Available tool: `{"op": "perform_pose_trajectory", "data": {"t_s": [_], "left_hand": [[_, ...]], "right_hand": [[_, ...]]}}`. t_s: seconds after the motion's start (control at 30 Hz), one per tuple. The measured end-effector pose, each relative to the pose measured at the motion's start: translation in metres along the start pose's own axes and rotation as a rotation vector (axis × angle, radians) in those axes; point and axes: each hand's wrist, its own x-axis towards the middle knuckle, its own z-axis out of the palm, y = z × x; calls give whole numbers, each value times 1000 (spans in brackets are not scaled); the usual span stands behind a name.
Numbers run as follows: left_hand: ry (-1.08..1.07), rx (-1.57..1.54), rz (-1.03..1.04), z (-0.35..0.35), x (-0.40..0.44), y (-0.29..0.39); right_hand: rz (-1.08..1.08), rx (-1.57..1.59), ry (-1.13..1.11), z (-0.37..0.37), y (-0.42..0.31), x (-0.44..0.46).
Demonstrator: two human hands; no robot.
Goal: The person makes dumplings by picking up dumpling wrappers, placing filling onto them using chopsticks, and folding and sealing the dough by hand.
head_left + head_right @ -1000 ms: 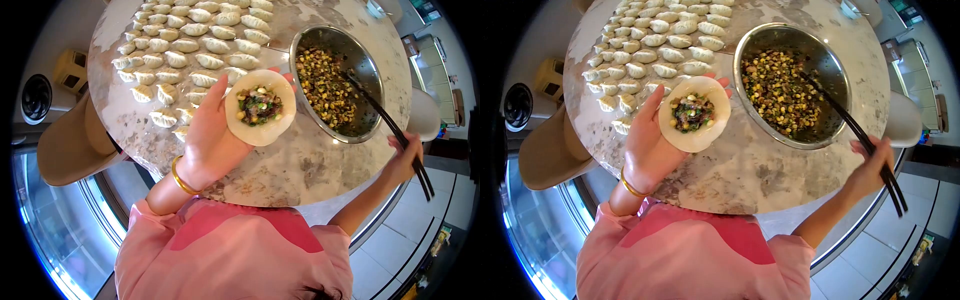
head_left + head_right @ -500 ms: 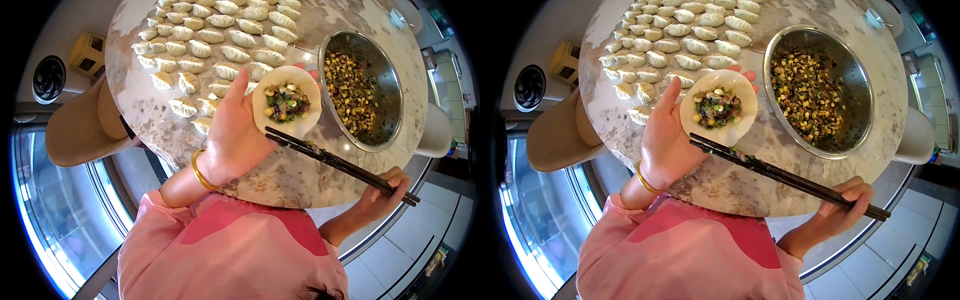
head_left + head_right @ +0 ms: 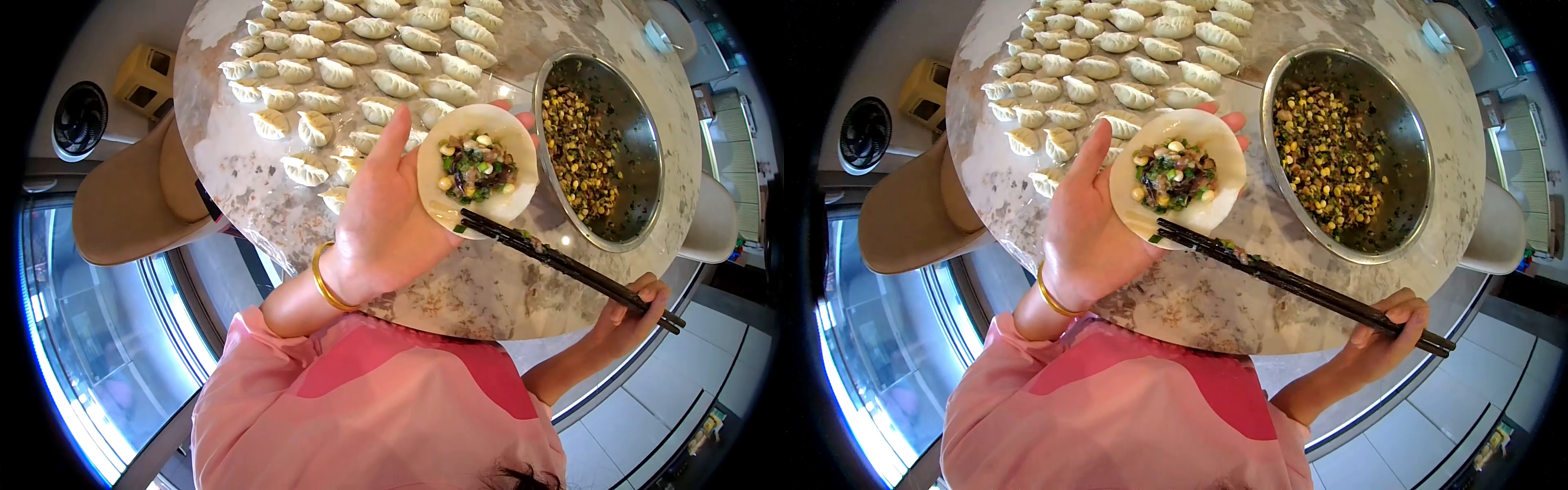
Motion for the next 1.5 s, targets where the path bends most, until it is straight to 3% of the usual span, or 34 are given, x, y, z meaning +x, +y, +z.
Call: {"op": "perform_pose_trajectory", "data": {"t_s": [0.3,0.63,0.93,1.0,1.33,1.5], "left_hand": [[9,24,5,-2,-2,2],[7,44,30,-2,-2,1],[15,38,16,-3,-2,0],[19,47,17,-3,-2,-1],[24,63,11,-3,-3,-1],[31,30,0,-3,-2,-1]], "right_hand": [[-46,151,-96,-14,-9,8],[-55,40,-158,-5,-6,6],[-120,-26,-28,-8,-12,9],[-100,119,-106,-13,-12,9],[-141,75,-223,-8,-9,6],[-263,-5,-272,-9,-7,7]]}}
